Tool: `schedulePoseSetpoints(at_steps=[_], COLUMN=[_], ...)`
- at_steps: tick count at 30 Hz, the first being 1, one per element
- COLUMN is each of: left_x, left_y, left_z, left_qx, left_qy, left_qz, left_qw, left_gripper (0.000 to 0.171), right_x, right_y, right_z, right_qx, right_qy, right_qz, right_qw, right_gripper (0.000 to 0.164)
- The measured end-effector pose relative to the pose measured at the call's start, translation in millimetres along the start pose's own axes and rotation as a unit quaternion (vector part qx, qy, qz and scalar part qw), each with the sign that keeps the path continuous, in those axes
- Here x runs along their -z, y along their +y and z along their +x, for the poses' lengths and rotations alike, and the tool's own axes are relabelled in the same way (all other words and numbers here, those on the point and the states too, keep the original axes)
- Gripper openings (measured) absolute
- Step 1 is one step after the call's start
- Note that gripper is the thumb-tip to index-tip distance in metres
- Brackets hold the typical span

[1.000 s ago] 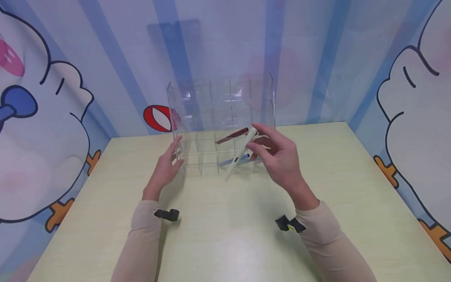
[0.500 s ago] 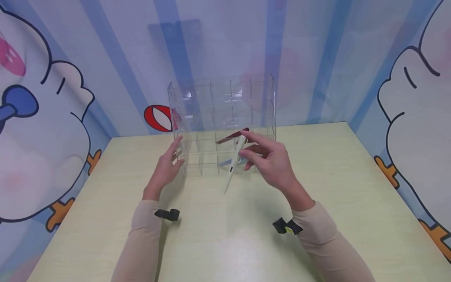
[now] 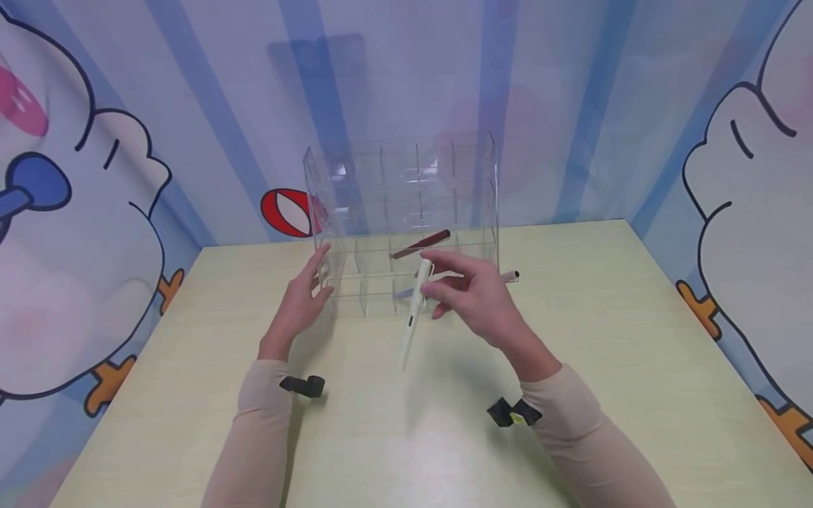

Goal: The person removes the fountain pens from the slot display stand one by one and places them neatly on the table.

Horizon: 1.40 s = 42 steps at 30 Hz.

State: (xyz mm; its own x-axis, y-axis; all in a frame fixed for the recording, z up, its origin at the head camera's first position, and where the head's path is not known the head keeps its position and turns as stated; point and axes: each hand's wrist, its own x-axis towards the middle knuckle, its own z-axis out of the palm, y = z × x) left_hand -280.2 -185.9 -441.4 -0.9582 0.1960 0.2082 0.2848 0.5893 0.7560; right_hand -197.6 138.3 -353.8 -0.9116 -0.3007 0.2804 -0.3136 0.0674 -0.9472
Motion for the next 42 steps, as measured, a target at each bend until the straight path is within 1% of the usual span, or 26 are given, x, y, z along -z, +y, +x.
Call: schedulePoseSetpoints(at_steps=[2,4,10,17,29,36,42], left_x=[-0.2,-0.3,0.1,0.4,0.0,0.5,0.3], left_y=[-0.3,-0.2,0.5,0.5,0.2,1.0,1.4], left_z=[0.0,0.0,-0.3,-1.1,-0.1,-1.2,-1.9], left_qx=[-0.001,-0.002,-0.001,0.006,0.004,0.006,0.003], left_qy=[0.0,0.001,0.0,0.001,0.0,0.0,0.002], left_qz=[0.001,0.002,0.002,0.002,0.007,0.009,0.009], left_qw=[1.0,1.0,1.0,1.0,1.0,0.9999,0.9999], left_gripper=[0.08,0.081,0.082,0.081,0.082,0.081,0.082], right_x=[0.2,0.5,-0.4,-4.1,-16.7,-25.5,-27.7], right_y=[-1.4,-2.5,-0.8,5.6,21.9,32.2,43.9], right_z=[0.1,0.1,1.5,3.5,6.5,8.8,10.3], right_qx=[-0.04,-0.066,-0.105,-0.146,-0.176,-0.179,-0.192], right_qy=[-0.01,-0.02,-0.062,-0.086,-0.114,-0.134,-0.148], right_qz=[0.01,0.02,0.037,0.071,0.105,0.124,0.116], right_qw=[0.999,0.997,0.992,0.983,0.972,0.967,0.963], right_gripper=[0.049,0.05,0.051,0.052,0.051,0.049,0.052])
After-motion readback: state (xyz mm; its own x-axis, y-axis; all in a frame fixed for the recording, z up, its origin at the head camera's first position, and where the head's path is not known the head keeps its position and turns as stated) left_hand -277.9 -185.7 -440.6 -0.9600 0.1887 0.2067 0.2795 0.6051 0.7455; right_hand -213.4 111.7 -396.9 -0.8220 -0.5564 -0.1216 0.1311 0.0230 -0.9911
